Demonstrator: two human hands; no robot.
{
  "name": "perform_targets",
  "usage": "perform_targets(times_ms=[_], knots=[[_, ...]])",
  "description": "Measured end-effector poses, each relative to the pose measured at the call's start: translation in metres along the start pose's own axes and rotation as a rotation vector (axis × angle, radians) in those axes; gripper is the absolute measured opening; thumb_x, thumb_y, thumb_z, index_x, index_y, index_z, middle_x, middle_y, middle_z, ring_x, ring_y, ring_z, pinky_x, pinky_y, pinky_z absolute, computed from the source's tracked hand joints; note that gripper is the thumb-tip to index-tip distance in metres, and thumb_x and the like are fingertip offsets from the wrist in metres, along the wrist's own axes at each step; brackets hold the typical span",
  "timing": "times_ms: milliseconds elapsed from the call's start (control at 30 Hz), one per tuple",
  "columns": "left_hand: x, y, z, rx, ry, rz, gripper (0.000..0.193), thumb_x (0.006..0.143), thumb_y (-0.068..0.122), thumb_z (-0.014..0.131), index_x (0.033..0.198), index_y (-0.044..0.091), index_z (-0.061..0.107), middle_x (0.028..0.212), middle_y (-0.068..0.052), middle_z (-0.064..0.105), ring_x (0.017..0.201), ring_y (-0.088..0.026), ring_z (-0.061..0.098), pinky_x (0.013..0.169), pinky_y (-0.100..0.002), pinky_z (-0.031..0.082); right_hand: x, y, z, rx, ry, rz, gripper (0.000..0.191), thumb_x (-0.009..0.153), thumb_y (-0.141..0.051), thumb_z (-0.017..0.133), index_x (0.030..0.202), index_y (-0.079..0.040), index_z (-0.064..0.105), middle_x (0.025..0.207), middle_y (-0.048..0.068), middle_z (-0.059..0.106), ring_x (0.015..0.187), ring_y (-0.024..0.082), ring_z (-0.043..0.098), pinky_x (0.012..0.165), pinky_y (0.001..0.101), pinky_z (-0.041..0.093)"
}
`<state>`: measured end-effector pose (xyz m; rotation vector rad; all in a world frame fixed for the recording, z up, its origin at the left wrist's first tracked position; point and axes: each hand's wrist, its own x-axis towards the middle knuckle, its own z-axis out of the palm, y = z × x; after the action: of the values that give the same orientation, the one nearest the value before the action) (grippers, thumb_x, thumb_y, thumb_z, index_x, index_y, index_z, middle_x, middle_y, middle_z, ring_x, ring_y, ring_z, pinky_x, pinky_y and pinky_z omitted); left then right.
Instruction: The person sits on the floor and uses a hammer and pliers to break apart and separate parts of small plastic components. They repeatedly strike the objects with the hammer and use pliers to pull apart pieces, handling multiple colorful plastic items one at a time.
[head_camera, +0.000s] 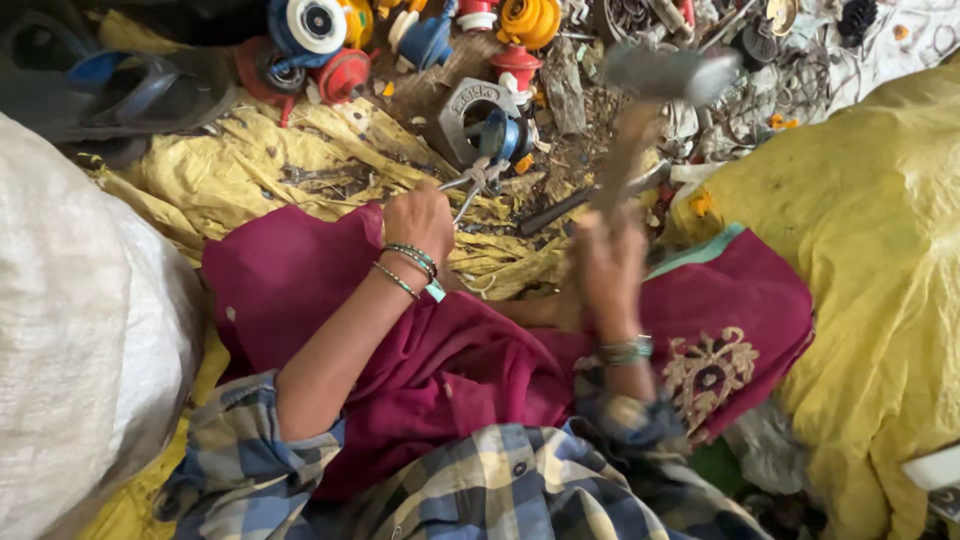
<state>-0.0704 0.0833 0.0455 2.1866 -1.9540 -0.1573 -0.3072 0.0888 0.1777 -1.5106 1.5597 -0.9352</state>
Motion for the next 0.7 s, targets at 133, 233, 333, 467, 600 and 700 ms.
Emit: perform_targets(times_ms=[133,233,333,467,600,700], knots=[[0.001,0.010,0.010,-0.016,0.055,-0.091,0.012,0.090,0.014,0.059,0.089,0.004,0.064,0.071,-0.013,0.072,0.065,-0.027,0.075,0.055,-0.039,0.059,0.019,0.053,0.042,0.087,-0.156,0.181,0.029,0.101,-0.030,0.062,0.108,-0.003,0.057,0.070,0.002,0.062,0.052,0.010,0.059,0.044,0.0260,0.050],[0.006,0.020,0.016,0.045,0.071,-0.141,0.013,0.091,0.015,0.059,0.091,0.003,0.063,0.069,-0.011,0.071,0.062,-0.026,0.074,0.052,-0.038,0.059,0.029,0.093,0.048,0.056,-0.147,0.270,0.034,0.100,-0.032,0.065,0.106,0.001,0.057,0.069,0.002,0.061,0.053,0.011,0.058,0.046,0.0280,0.048],[0.013,0.022,0.021,0.079,0.047,-0.140,0.014,0.092,0.016,0.058,0.091,0.002,0.062,0.070,-0.010,0.071,0.062,-0.024,0.074,0.051,-0.037,0.058,0.029,0.120,0.053,0.092,-0.192,0.247,0.036,0.103,-0.033,0.066,0.108,0.002,0.061,0.074,0.001,0.061,0.061,0.010,0.056,0.050,0.0277,0.047],[0.017,0.016,0.027,0.116,0.056,-0.172,0.016,0.093,0.018,0.058,0.092,0.002,0.062,0.071,-0.008,0.071,0.063,-0.022,0.074,0.050,-0.037,0.058,0.026,0.124,0.064,-0.193,-0.136,0.087,0.040,0.101,-0.035,0.071,0.103,0.004,0.061,0.073,0.005,0.063,0.063,0.013,0.061,0.055,0.0290,0.049],[0.016,0.015,0.030,0.364,0.059,-0.131,0.018,0.092,0.023,0.059,0.092,0.005,0.060,0.069,-0.004,0.069,0.059,-0.018,0.070,0.041,-0.038,0.054,0.023,0.093,0.051,0.065,-0.113,0.196,0.030,0.101,-0.032,0.061,0.108,-0.003,0.058,0.074,0.002,0.064,0.059,0.011,0.060,0.047,0.0279,0.051],[0.018,0.018,0.028,0.441,0.013,-0.157,0.017,0.093,0.026,0.058,0.089,0.009,0.059,0.069,-0.002,0.067,0.057,-0.017,0.068,0.033,-0.041,0.050,0.018,0.032,0.004,0.076,-0.059,0.129,0.021,0.102,-0.028,0.055,0.103,-0.007,0.056,0.071,0.003,0.064,0.053,0.012,0.063,0.043,0.0259,0.055]])
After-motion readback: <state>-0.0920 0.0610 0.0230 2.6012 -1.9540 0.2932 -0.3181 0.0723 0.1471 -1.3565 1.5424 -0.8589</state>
